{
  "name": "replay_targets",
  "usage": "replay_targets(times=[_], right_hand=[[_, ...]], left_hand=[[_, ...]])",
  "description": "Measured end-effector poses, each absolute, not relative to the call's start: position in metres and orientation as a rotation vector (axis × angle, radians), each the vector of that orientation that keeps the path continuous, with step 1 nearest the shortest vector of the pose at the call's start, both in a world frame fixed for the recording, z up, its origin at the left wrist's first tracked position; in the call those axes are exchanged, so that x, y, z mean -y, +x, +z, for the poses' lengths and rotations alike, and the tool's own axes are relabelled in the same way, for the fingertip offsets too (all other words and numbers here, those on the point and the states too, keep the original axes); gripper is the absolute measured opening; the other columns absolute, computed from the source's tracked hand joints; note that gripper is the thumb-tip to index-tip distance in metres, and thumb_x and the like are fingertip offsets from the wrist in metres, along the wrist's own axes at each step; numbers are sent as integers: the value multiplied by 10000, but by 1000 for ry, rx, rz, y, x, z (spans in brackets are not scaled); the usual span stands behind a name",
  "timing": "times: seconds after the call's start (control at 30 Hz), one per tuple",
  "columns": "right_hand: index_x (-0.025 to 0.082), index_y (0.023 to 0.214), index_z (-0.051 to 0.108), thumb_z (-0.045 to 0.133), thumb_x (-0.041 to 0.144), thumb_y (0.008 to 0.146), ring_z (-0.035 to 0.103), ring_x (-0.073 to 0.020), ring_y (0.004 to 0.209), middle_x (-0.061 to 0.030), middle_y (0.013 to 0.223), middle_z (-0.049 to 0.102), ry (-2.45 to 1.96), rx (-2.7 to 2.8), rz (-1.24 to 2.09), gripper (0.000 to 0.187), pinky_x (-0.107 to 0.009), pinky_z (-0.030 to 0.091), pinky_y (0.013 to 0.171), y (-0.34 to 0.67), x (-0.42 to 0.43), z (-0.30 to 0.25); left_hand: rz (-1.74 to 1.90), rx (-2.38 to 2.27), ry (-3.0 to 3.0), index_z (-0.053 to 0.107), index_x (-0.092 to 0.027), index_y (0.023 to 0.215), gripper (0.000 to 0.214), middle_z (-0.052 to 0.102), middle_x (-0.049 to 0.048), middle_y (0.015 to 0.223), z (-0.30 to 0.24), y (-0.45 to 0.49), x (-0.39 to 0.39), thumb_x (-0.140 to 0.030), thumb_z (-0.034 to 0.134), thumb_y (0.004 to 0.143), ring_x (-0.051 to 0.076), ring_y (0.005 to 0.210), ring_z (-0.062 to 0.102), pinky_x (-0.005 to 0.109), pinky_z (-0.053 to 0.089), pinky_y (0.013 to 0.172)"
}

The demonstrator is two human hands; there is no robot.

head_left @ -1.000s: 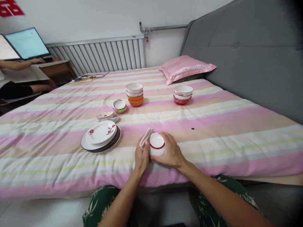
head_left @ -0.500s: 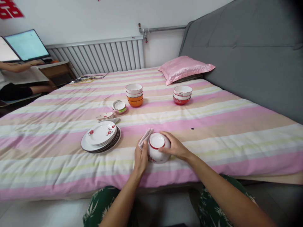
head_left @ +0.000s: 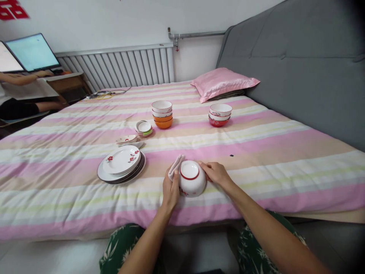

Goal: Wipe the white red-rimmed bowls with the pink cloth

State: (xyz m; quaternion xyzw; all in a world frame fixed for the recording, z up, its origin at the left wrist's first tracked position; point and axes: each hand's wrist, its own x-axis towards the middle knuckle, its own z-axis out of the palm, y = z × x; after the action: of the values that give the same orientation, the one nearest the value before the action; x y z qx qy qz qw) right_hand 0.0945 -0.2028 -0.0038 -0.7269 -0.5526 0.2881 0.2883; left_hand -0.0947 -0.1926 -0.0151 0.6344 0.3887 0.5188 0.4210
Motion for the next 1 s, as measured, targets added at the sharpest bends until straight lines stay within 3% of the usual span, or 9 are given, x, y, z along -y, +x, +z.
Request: replay_targets(times=[0.13,0.3,0.53,0.73,1.0], right_hand=[[156,602,641,447,616,808,546,-174,572,-48,540,591,-1835,1359,968,541,-282,351,571,94,205,-6],[169,980,707,583,566,763,572,-153,718,-47,815,687,-1521,1071,1439,469,-269,381,653,99,209,-2],[187,1018,700,728,300,724,609,-144,869,-36,1020,702,-988,649,1729,317,-244,468,753,94,210,0],[164,978,682,706,216,745,634,-129,819,-24,908,714,-765,392,1787,240,-239,501,784,76,212,-3],[235,1200,562,653,298,816,612,-169,947,-36,1096,655,-717,1074,1535,400,-272,484,816,63,233,20]], left_hand=[[1339,-992,1573,524,-204,1297,463,560,101,1320,-18,-93,194,-439,463,902,275,1285,448,448,319,1094],[1364,-1006,1589,505,-200,1309,457,549,107,1330,-20,-92,196,-425,443,917,266,1293,438,447,314,1094],[1392,-965,1595,613,-202,1203,423,571,74,1314,-7,-91,199,-412,345,951,250,1342,374,423,294,1119],[1410,-877,1592,631,-207,1185,438,579,60,1307,6,-91,199,-389,303,959,255,1336,380,446,271,1133],[1472,-802,1519,592,-209,1235,432,532,50,1359,16,-98,196,-383,318,950,245,1357,348,407,232,1155]])
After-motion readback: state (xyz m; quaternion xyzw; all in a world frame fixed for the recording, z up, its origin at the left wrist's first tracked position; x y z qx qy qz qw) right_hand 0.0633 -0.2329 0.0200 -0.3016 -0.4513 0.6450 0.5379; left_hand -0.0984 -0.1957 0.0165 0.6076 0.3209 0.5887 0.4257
